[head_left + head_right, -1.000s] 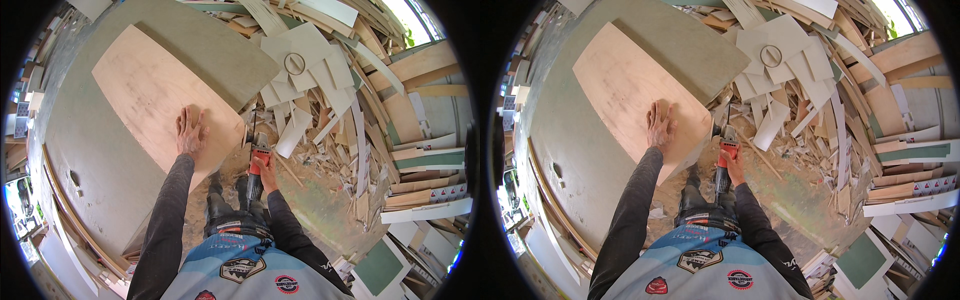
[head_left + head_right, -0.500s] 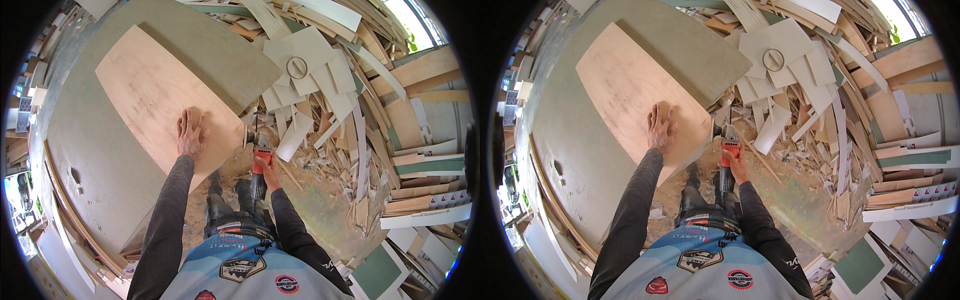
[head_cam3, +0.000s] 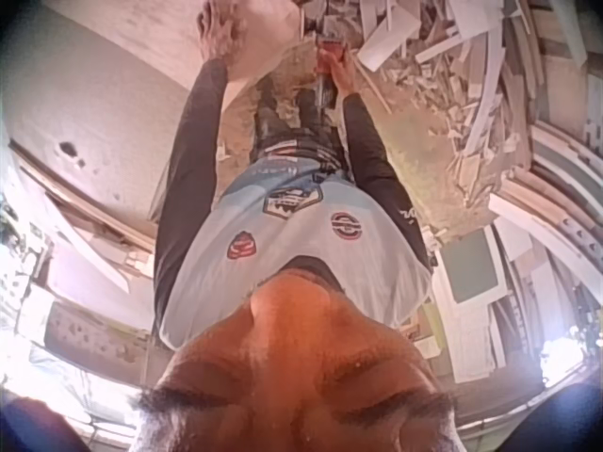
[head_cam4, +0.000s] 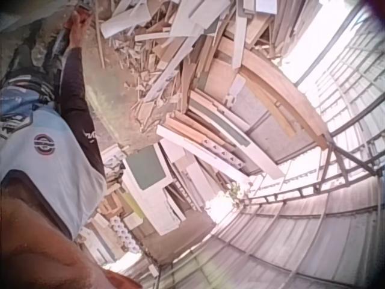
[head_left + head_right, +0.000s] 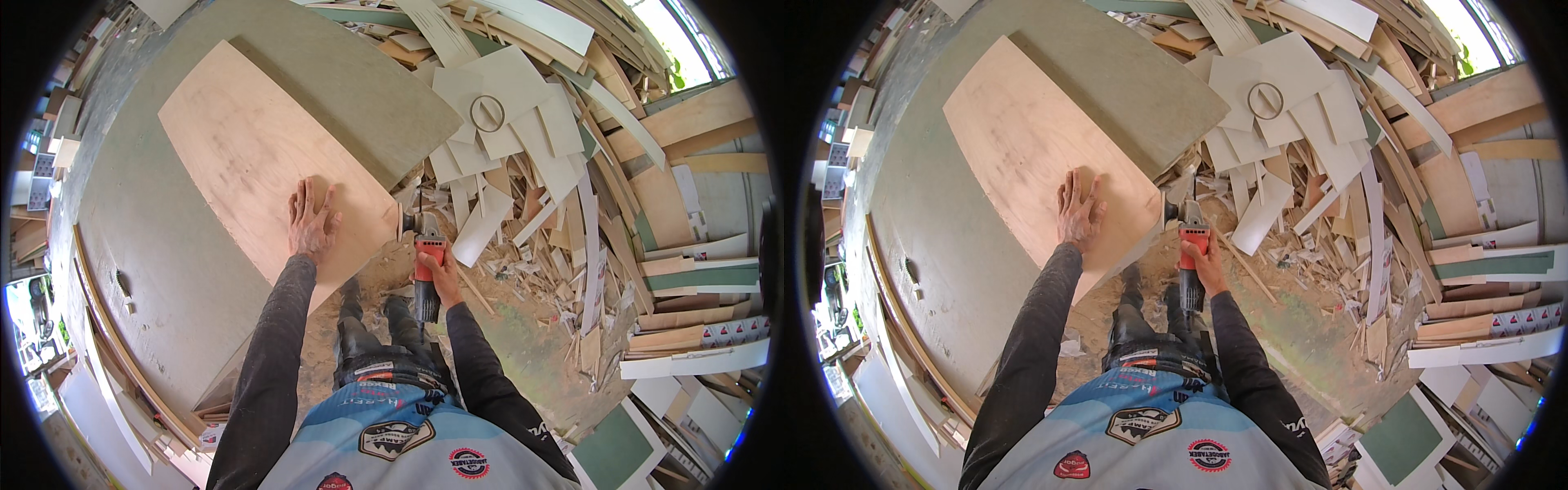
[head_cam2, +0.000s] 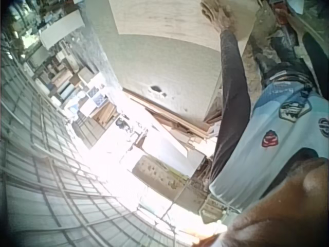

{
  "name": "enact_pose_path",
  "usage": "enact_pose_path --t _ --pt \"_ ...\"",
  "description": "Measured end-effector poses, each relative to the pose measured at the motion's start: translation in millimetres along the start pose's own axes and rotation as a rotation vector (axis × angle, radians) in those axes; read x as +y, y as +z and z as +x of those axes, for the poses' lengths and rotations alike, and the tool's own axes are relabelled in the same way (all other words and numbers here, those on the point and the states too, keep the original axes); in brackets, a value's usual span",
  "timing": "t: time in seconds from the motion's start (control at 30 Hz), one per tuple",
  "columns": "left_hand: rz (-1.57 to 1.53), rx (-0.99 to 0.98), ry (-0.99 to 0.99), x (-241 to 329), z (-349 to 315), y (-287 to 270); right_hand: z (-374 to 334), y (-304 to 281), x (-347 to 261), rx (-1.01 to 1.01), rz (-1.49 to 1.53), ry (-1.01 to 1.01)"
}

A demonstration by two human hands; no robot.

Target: The person sands the edges and corners of two wooden planks using an electric orbital sander, turning them over and checking the smoothness by hand before placing them aside.

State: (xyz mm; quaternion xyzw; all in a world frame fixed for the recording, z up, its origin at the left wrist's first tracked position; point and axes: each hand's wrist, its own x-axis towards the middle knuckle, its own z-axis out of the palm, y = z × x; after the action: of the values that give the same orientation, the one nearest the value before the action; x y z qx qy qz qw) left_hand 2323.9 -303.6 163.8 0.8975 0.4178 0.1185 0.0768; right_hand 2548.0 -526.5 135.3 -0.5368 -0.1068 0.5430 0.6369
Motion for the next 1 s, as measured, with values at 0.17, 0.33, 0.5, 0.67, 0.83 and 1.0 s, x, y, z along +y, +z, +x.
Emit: enact_pose_path --t 0.17,0.33,0.5,0.67,0.83,1.0 --pt "0.004 0.005 0.005 -1.0 0.0 1.9 4.7 -4.5 -2.1 -0.016 -0.018 0.015" --pt "-0.005 0.007 0.006 -1.8 -1.0 3.2 9.2 -7.8 -7.1 -0.016 -0.042 0.022" --pt "-0.011 -0.001 -0.002 -0.9 -0.8 1.4 13.3 -11.4 -12.1 -0.055 -0.044 0.027" --pt "-0.021 -0.016 0.018 -5.0 -1.4 -1.2 12.5 -10.4 -22.3 -0.09 -0.044 0.062" --pt "-0.016 -0.184 0.17 1.7 -3.0 -7.8 -9.6 -9.6 -9.2 0.021 -0.041 0.024" --pt "-0.097 -0.316 0.271 36.1 -19.6 -33.0 -42.0 9.7 15.4 0.184 0.054 0.004"
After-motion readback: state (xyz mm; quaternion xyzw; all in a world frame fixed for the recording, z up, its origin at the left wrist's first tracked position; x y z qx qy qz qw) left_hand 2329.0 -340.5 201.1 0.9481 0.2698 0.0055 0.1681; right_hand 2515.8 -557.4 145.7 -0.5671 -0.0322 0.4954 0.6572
